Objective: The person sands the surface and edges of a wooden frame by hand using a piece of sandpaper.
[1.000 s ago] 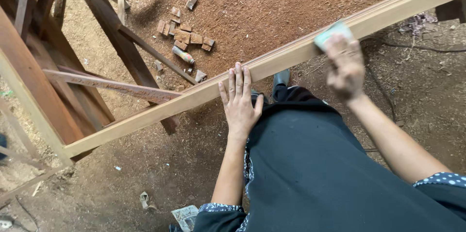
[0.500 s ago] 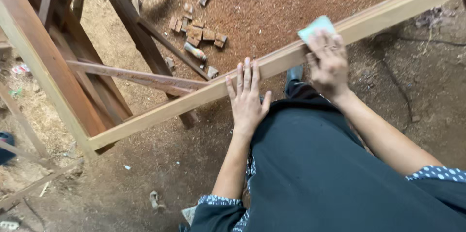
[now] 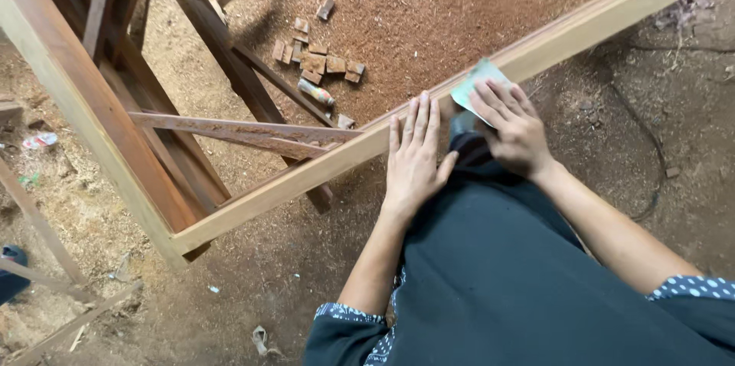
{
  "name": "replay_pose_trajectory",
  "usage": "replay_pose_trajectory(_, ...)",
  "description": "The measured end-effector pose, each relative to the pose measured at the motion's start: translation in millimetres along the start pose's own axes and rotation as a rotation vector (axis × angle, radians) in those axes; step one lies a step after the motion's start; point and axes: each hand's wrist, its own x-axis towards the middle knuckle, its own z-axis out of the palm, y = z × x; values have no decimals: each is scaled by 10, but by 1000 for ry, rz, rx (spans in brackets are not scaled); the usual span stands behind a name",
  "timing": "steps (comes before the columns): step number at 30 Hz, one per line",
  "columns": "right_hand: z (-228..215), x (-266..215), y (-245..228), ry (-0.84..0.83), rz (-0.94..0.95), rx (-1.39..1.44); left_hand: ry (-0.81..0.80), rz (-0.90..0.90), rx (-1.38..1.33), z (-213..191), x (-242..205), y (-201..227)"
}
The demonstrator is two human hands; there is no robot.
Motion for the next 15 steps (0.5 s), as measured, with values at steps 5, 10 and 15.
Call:
replay_pose_trajectory(5,2,257,262,132,110,-160,40,-13,5,47,-14,-24)
replay_pose_trajectory(10,-126,457,-104,16,-79,-49,68,-75,-23,78,-40,33)
replay_pose_trajectory(15,-448,680,183,-94,210,-65,66,-118,-43,86,-57,27)
